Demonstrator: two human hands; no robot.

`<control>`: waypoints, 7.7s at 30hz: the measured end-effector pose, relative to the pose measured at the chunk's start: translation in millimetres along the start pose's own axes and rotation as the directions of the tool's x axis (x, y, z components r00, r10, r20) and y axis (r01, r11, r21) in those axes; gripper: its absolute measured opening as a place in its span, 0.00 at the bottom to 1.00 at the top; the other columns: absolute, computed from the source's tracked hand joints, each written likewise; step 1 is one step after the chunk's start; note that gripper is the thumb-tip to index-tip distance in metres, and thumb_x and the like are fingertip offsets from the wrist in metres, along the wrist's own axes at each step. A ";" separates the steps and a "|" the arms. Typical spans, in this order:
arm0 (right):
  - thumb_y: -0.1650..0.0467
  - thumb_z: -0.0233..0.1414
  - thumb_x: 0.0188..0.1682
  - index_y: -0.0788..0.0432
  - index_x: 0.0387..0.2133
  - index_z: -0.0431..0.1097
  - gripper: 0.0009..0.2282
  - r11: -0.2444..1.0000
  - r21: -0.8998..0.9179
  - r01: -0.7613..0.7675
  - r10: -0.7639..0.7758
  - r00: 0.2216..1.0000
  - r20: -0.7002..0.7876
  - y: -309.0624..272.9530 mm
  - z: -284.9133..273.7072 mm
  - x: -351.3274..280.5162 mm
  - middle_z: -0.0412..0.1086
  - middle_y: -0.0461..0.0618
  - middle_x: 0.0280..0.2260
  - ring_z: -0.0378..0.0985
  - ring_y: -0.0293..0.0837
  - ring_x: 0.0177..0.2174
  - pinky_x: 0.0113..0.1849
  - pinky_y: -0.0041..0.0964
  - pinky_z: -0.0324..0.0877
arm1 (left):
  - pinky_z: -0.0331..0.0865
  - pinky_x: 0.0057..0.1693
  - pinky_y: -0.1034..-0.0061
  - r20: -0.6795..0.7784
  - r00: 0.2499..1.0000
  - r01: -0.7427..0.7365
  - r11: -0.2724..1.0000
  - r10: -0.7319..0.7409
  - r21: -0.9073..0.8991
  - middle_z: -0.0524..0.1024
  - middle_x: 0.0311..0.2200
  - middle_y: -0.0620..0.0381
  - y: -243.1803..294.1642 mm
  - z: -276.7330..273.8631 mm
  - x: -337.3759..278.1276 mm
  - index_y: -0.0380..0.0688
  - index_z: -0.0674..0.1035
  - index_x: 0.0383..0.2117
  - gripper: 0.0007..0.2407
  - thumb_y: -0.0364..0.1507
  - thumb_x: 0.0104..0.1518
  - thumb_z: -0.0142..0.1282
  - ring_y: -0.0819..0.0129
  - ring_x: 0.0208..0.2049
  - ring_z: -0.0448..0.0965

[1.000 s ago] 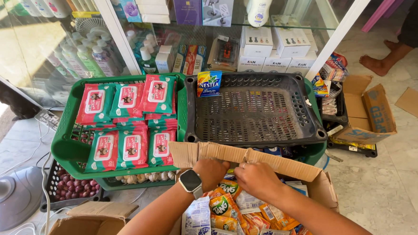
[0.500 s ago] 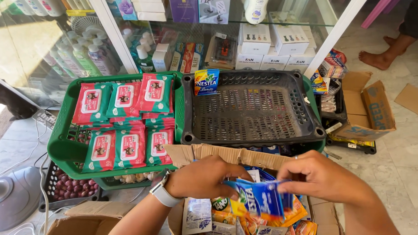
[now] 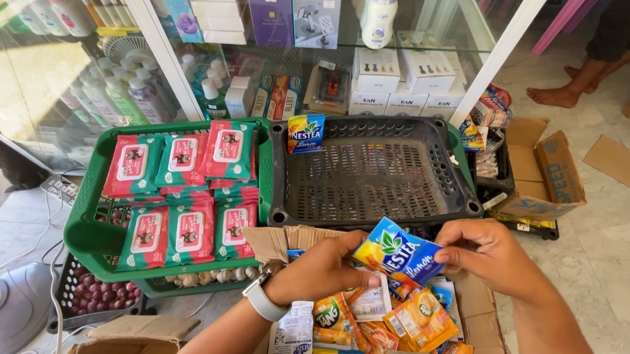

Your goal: The recorder is organizing packages of wet wipes and sorting through a box of drink sachets to arrange them in a crate.

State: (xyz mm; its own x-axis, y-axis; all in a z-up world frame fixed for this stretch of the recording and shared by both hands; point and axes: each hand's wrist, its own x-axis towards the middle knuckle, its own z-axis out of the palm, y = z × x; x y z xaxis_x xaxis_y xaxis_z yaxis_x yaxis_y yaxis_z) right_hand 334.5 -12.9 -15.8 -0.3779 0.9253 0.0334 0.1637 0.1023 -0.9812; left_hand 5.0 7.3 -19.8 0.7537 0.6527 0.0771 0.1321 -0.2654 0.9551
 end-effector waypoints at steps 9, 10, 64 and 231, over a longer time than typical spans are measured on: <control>0.71 0.64 0.43 0.61 0.32 0.77 0.07 0.843 -0.535 0.057 -0.133 0.986 -0.104 -13.9 32.3 85.5 0.77 0.42 0.28 0.76 0.34 0.27 0.27 0.31 0.71 | 0.73 0.32 0.67 -0.480 0.866 0.064 0.919 0.143 0.390 0.81 0.23 0.51 9.0 -58.2 25.1 0.42 0.85 0.32 0.09 0.34 0.51 0.68 0.61 0.24 0.82; 0.71 0.64 0.42 0.59 0.36 0.77 0.10 0.828 -0.556 0.071 -0.183 0.972 -0.148 -22.7 40.0 99.0 0.77 0.41 0.31 0.78 0.33 0.29 0.27 0.32 0.71 | 0.73 0.32 0.65 -0.498 0.851 0.118 0.864 0.166 0.490 0.81 0.22 0.50 7.4 -69.3 29.8 0.44 0.85 0.31 0.09 0.34 0.49 0.69 0.57 0.24 0.82; 0.77 0.56 0.47 0.50 0.68 0.53 0.33 0.951 0.207 -0.231 0.278 0.931 -0.236 133.3 84.3 347.7 0.68 0.48 0.58 0.74 0.37 0.43 0.38 0.34 0.71 | 0.76 0.38 0.59 -0.768 0.595 0.609 0.491 0.237 0.623 0.80 0.34 0.53 -141.5 -195.9 143.7 0.47 0.68 0.38 0.16 0.25 0.49 0.64 0.51 0.40 0.81; 0.77 0.57 0.49 0.65 0.43 0.76 0.09 0.944 -0.281 0.174 -0.255 0.923 -0.287 -30.2 48.3 5.0 0.78 0.51 0.38 0.81 0.41 0.40 0.44 0.34 0.76 | 0.72 0.42 0.65 0.603 0.797 -0.312 0.847 -0.013 0.430 0.84 0.32 0.56 -9.9 26.2 72.8 0.48 0.86 0.30 0.07 0.27 0.53 0.55 0.59 0.35 0.83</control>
State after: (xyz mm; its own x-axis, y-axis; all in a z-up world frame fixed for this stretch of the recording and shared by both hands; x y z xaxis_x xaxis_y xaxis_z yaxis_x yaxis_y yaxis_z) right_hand 283.7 -29.0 4.8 -0.1287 0.9330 0.3361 0.3454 0.3598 -0.8667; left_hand 75.4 38.8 -31.2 0.9877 0.0956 -0.1234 0.1537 -0.7340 0.6616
